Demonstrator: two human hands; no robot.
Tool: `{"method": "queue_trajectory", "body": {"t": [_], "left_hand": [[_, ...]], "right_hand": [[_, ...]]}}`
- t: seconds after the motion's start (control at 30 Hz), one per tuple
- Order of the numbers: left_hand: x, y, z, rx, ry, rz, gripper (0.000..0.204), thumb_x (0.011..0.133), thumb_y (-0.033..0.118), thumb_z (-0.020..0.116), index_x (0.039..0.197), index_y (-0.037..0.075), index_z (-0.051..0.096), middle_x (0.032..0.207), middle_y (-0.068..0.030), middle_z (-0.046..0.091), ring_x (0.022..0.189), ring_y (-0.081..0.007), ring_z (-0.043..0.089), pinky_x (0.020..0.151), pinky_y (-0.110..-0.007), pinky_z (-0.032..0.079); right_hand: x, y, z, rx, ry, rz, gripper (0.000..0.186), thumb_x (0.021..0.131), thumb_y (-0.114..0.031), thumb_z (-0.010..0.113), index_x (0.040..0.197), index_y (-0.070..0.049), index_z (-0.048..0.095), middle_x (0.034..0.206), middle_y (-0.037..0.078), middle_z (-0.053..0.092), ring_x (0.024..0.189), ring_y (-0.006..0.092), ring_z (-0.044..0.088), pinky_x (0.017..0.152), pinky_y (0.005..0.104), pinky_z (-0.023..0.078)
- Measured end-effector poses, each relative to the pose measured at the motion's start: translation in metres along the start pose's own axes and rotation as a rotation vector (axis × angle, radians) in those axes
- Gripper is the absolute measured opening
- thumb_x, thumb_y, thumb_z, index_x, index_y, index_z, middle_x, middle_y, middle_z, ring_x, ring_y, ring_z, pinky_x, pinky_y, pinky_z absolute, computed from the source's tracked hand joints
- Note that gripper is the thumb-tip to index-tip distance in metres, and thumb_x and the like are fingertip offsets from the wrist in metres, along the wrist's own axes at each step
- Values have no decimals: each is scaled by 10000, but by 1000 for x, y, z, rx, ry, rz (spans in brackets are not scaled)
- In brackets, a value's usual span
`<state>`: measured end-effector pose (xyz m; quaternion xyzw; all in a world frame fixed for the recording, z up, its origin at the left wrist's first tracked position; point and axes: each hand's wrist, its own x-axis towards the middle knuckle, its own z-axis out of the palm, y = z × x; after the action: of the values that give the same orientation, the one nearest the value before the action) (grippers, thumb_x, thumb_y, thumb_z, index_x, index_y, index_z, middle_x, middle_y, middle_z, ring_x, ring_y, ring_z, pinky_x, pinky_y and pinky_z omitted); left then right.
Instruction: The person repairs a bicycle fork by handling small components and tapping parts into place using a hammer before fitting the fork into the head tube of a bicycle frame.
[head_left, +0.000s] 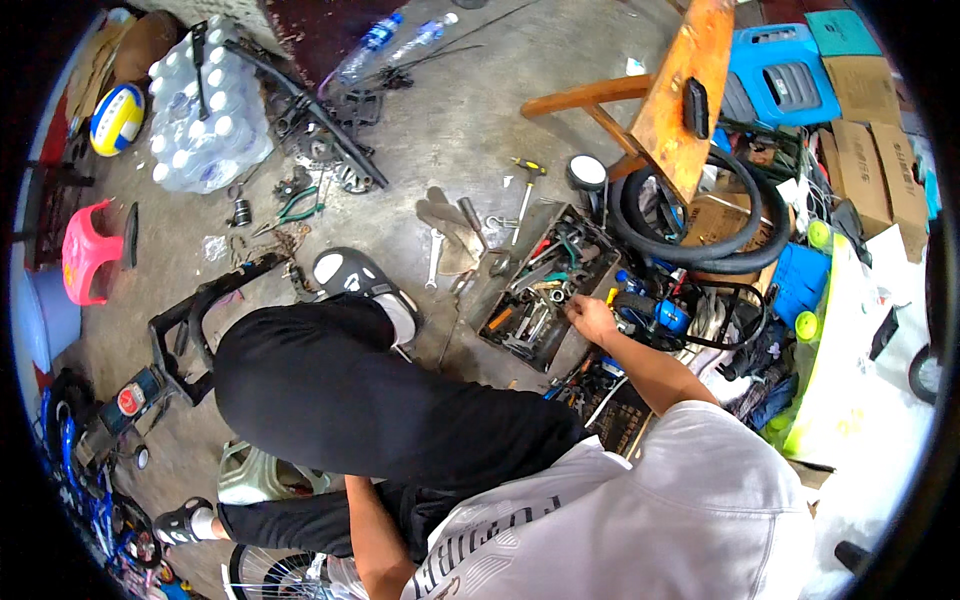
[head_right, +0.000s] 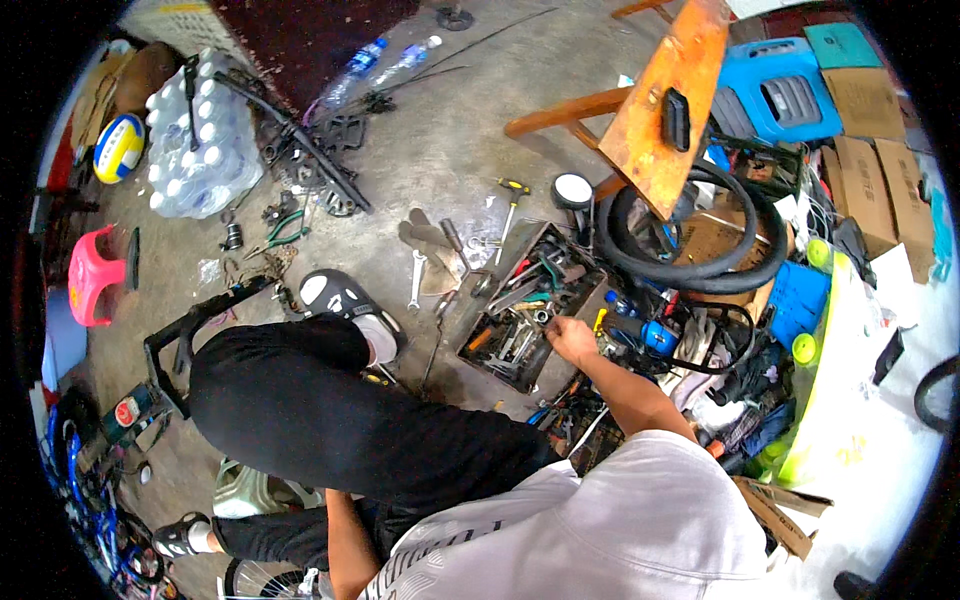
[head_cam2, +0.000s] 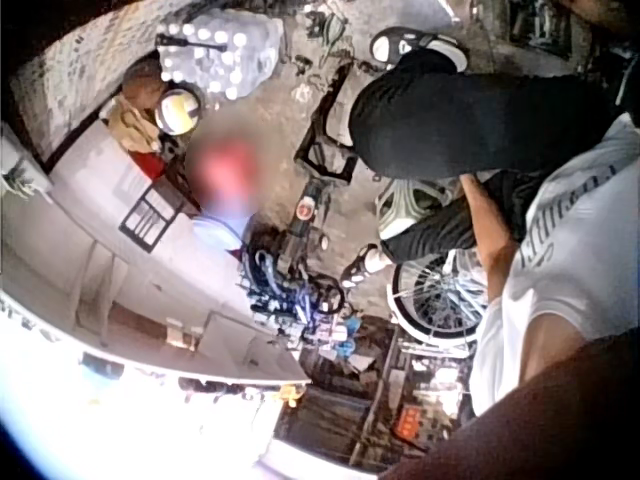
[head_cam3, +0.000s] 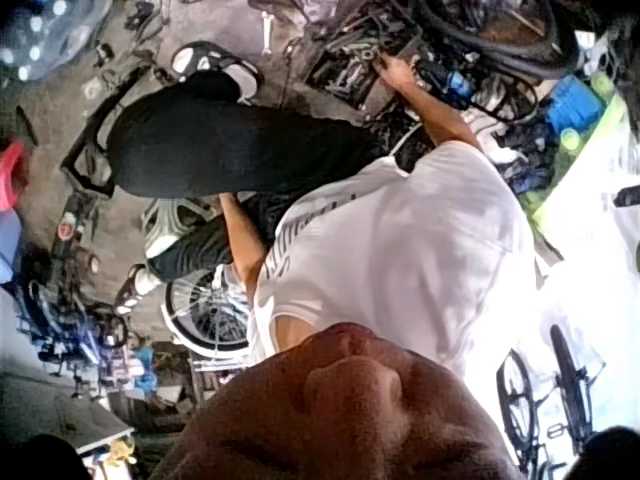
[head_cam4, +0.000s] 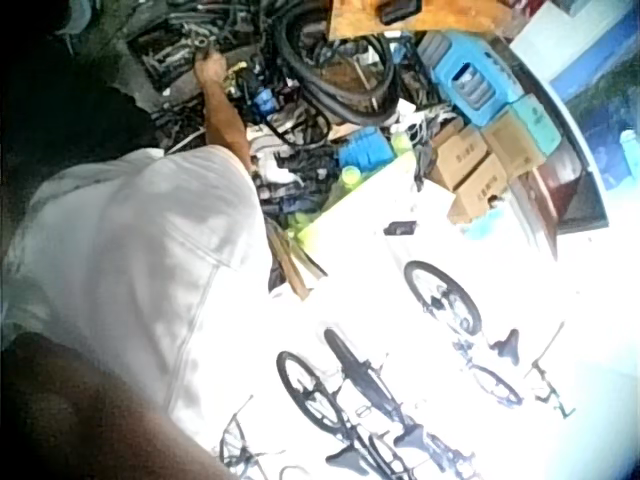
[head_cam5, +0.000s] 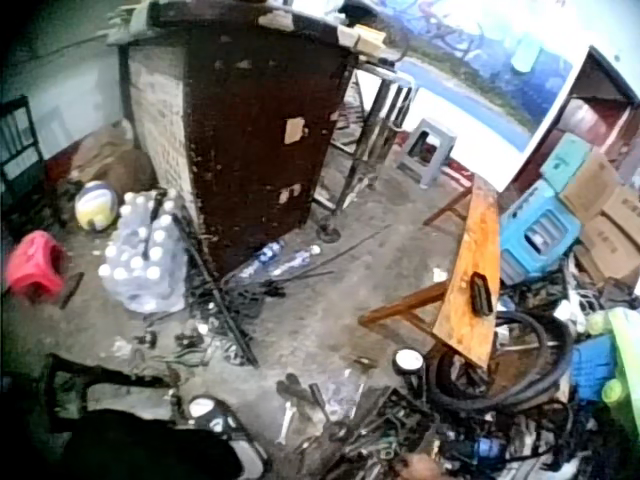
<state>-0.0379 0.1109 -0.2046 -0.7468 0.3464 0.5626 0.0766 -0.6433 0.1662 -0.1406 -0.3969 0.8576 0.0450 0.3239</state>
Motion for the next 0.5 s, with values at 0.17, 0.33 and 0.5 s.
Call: {"method": "queue_trajectory", "body": {"t": [0.17,0.33,0.5], "left_hand": [[36,-18,6,414,18,259,442,952,264,659,1296,-13,682,1127,-237,753,1057,-441,714,912,-469,568],[45,-49,15,405,67,271,442,944,270,662,1288,-6,689,1110,-242,756,1054,-449,713,912,-469,568],[30,-28,28,88,247,28,360,930,283,671,1220,80,738,1071,-235,753,1036,-413,724,907,-455,566]], "right_hand": [[17,-74,-17,262,224,-199,157,970,-105,659,1075,-17,737,900,168,739,821,267,727,805,373,570],[136,-259,-2,429,120,-470,246,963,-244,669,1045,-15,703,864,186,696,795,348,678,738,429,529],[265,-397,28,211,264,-445,479,980,-457,612,1245,-57,618,1198,246,665,1120,458,652,961,535,513]]}}
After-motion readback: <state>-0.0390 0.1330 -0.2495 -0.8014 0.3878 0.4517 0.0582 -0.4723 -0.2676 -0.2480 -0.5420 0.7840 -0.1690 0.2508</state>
